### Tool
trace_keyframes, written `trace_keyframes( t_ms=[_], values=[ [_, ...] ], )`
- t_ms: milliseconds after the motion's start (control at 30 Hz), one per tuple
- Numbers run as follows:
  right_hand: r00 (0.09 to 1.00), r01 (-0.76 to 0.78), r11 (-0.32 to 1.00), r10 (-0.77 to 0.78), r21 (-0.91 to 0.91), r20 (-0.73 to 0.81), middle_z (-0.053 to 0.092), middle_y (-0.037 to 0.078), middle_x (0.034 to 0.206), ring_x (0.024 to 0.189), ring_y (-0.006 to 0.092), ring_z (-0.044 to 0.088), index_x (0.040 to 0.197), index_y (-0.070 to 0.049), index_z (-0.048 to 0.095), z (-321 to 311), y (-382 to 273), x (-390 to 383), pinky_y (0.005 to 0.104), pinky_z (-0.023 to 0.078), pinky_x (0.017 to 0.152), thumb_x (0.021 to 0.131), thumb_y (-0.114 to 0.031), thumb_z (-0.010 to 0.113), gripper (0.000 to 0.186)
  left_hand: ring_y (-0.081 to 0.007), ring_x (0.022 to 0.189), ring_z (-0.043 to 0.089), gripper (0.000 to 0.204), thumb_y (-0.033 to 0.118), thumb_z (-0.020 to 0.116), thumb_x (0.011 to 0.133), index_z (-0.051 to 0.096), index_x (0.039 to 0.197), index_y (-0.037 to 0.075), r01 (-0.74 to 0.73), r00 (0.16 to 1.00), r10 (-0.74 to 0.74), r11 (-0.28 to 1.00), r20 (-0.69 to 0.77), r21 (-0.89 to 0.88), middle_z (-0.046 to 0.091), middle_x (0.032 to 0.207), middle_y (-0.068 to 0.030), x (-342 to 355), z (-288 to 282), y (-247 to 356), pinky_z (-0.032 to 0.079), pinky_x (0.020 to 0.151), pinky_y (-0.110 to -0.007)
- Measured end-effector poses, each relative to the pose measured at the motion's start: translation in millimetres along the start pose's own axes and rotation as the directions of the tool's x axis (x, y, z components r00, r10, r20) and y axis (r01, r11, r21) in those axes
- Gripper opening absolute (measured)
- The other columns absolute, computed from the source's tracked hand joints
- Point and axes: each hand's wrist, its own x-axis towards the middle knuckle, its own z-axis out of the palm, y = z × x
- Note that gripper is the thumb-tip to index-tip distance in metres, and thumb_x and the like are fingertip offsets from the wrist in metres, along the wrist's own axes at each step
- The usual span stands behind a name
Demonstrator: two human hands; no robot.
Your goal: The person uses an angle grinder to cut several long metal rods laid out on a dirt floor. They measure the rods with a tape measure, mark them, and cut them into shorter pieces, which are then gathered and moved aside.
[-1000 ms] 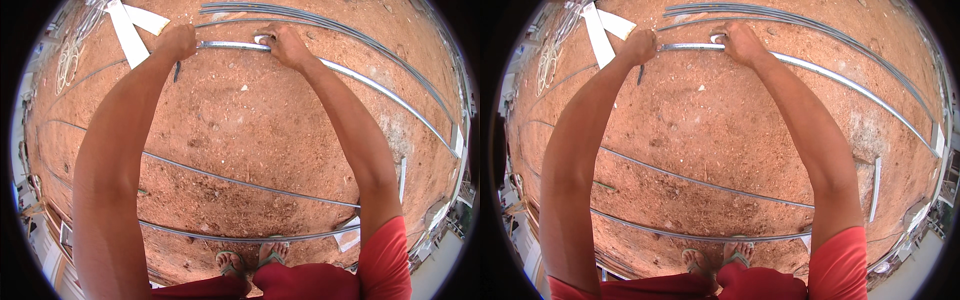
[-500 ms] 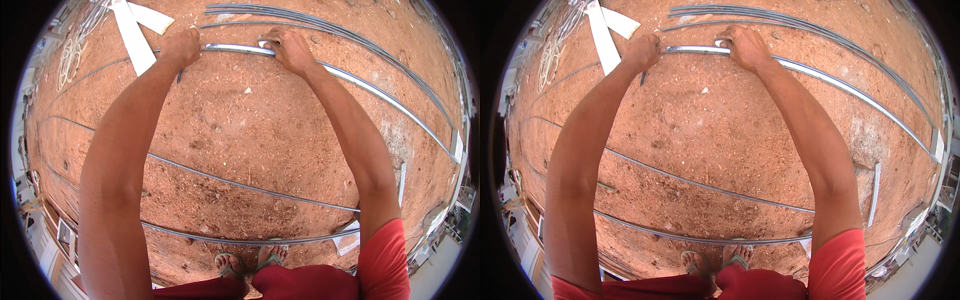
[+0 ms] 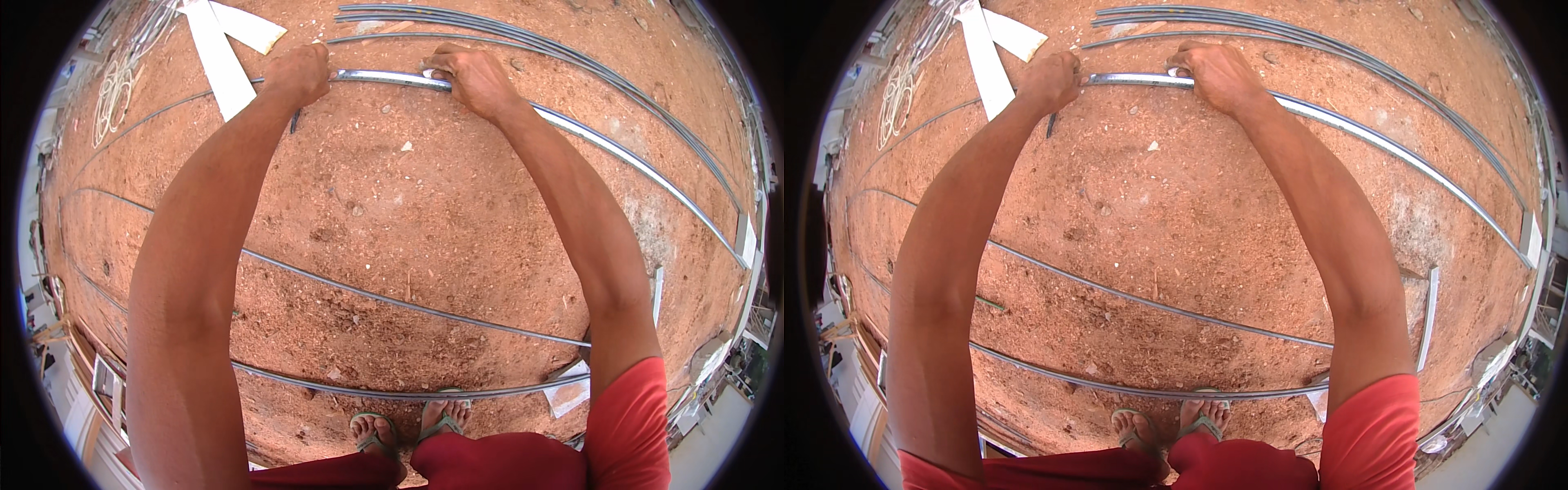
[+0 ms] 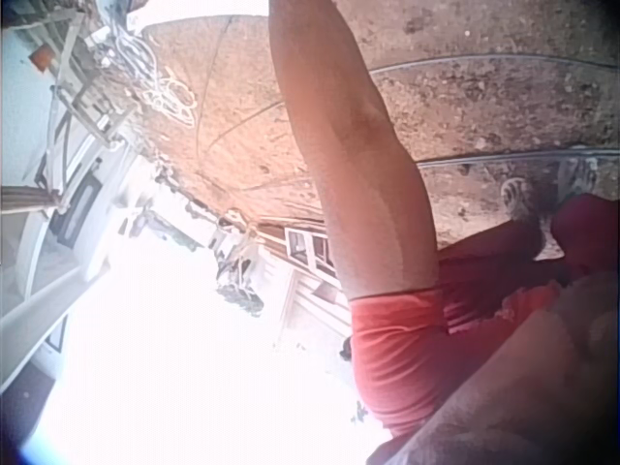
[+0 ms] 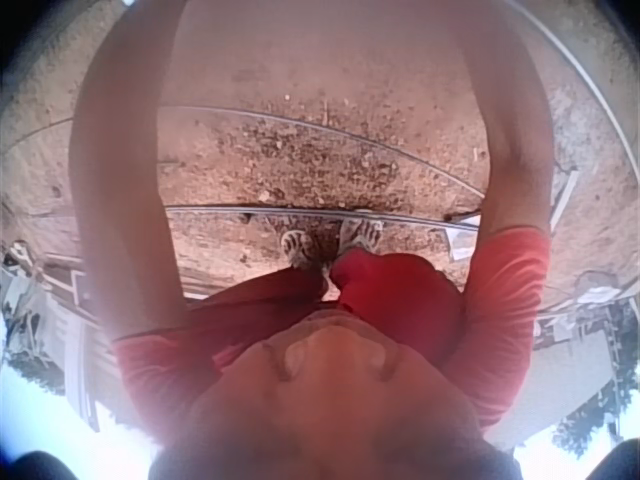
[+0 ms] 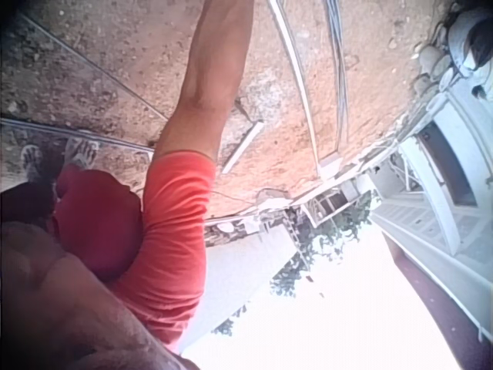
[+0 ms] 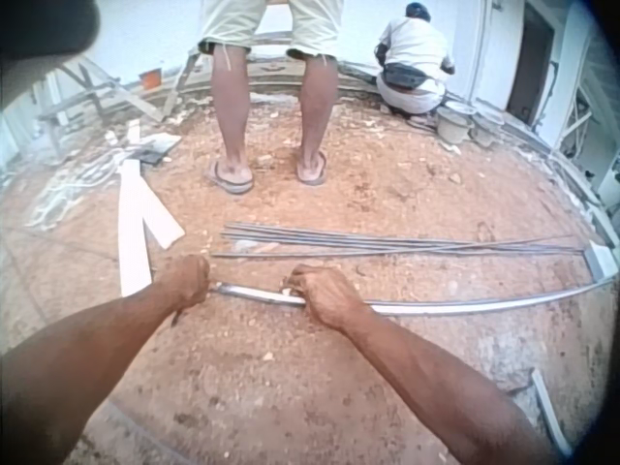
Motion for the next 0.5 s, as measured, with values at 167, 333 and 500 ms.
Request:
trace_keyframes(
  t_ms=[167, 333, 500],
  values=[
    [0.998, -0.031, 0.999, 0.032, -0.012, 0.048, 0.073, 0.010, 0.115, 0.099, 0.0307, 0.073, 0.117, -0.009, 0.076, 0.0, -6.3, 3.8, 0.0393, 0.065, 0.087, 0.086, 0.006, 0.069, 0.036, -0.0335, 0.114, 0.068, 0.038, 0.033, 0.063, 0.101, 0.065, 0.123, 0.003, 0.003, 1.000, -0.002, 1.000, 0.009, -0.023, 0.071, 0.119, -0.0179, -1.4, -0.2, 0.1, 0.053, 0.098, -0.048],
    [0.998, -0.051, 0.995, 0.054, -0.091, 0.040, 0.073, 0.015, 0.115, 0.101, 0.0335, 0.073, 0.116, -0.008, 0.076, -3.7, -15.4, 3.3, 0.0440, 0.062, 0.087, 0.088, 0.006, 0.066, 0.033, -0.0283, 0.124, 0.064, 0.035, 0.024, 0.065, 0.098, 0.062, 0.128, 0.006, 0.053, 0.995, -0.057, 0.998, 0.088, 0.046, 0.069, 0.129, -0.0130, -5.1, -10.5, 10.2, 0.052, 0.102, -0.046],
    [0.966, -0.224, 0.964, 0.239, 0.145, -0.099, 0.071, 0.021, 0.111, 0.104, 0.0374, 0.071, 0.111, -0.004, 0.075, -1.9, -9.4, 3.0, 0.0483, 0.059, 0.089, 0.095, -0.005, 0.063, 0.021, -0.0311, 0.119, 0.066, 0.033, 0.027, 0.064, 0.099, 0.065, 0.123, 0.005, 0.031, 0.999, -0.033, 0.998, 0.037, 0.052, 0.070, 0.124, -0.0146, -13.5, -20.9, 14.8, 0.053, 0.099, -0.047]
  ],
)
